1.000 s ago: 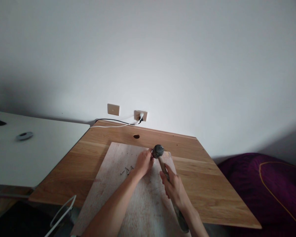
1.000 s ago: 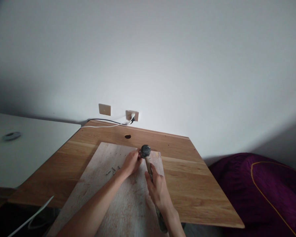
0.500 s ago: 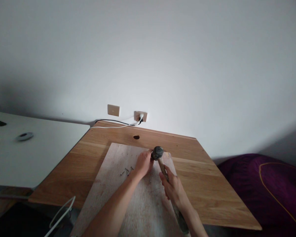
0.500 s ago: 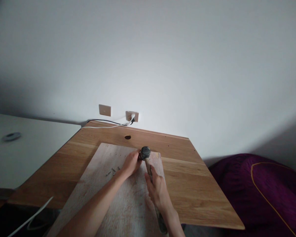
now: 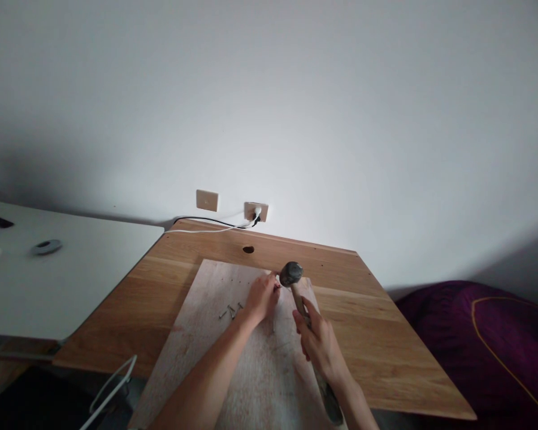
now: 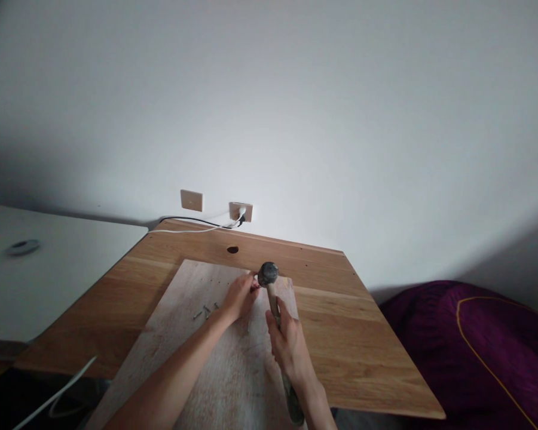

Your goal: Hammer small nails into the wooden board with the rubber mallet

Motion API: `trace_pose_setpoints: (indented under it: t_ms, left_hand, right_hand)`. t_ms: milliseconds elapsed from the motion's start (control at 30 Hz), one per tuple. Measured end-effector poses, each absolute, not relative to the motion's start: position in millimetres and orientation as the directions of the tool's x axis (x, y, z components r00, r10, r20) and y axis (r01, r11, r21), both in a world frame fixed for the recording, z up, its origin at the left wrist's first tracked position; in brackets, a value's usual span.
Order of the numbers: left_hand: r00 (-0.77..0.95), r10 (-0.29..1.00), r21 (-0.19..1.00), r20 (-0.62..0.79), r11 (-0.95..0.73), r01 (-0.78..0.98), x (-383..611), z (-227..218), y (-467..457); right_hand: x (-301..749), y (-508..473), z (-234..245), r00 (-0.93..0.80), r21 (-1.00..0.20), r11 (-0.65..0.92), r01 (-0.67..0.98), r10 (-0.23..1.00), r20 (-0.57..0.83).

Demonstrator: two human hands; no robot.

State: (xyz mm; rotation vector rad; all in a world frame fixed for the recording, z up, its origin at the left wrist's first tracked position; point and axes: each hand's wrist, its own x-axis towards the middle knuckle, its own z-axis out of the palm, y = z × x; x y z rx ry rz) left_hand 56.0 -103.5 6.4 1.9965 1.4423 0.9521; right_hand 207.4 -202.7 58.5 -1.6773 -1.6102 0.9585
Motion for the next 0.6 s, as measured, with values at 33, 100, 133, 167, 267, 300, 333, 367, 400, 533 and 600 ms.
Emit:
trace_pose_setpoints:
  t_ms: [33, 100, 133, 167, 267, 300, 333, 367, 400, 533, 600]
  left_hand:
    - [0.195, 0.948, 0.733, 0.253, -0.319, 0.601, 55.9, 5.9, -103.3]
    - [0.183, 0.95, 0.724, 0.254, -0.312, 0.615, 55.7, 5.0, -102.9]
    - [0.177, 0.951, 0.719, 0.254, -0.308, 0.623, 55.6, 4.6, -102.8]
    - [0.171, 0.952, 0.716, 0.254, -0.304, 0.628, 55.6, 4.3, -102.7]
    - [0.164, 0.953, 0.716, 0.256, -0.301, 0.63, 56.0, 3.2, -102.2]
    - [0.163, 0.953, 0.717, 0.256, -0.3, 0.629, 56.2, 2.8, -102.0]
    - [0.163, 0.953, 0.718, 0.255, -0.3, 0.628, 56.4, 2.4, -101.8]
    - [0.164, 0.953, 0.72, 0.254, -0.299, 0.626, 56.6, 2.0, -101.5]
    - [0.164, 0.954, 0.721, 0.252, -0.298, 0.625, 56.7, 1.8, -101.3]
    - [0.159, 0.96, 0.724, 0.229, -0.277, 0.631, 56.9, 2.4, -101.1]
    - [0.158, 0.961, 0.721, 0.228, -0.276, 0.635, 56.7, 2.8, -101.2]
  right_hand:
    - [207.5, -202.4, 57.7, -0.002, -0.83, -0.07, 0.553, 0.996, -0.086]
    - [208.2, -201.1, 54.9, -0.023, -0.819, -0.063, 0.571, 0.995, -0.093]
    - [208.8, -200.3, 52.9, -0.038, -0.813, -0.056, 0.58, 0.995, -0.095]
    - [209.3, -199.6, 50.9, -0.053, -0.809, -0.047, 0.586, 0.994, -0.096]
    - [210.9, -198.6, 45.4, -0.061, -0.811, -0.036, 0.584, 0.994, -0.088]
    - [211.3, -198.6, 44.1, -0.06, -0.814, -0.038, 0.58, 0.994, -0.09]
    - [211.6, -198.7, 43.2, -0.059, -0.816, -0.04, 0.577, 0.994, -0.09]
    - [211.8, -198.9, 42.5, -0.059, -0.816, -0.039, 0.577, 0.994, -0.089]
    - [211.8, -199.0, 42.1, -0.055, -0.814, -0.04, 0.579, 0.995, -0.089]
    - [211.5, -199.2, 41.9, -0.054, -0.805, -0.029, 0.593, 0.996, -0.075]
    - [211.4, -199.3, 42.4, -0.058, -0.805, -0.029, 0.593, 0.995, -0.078]
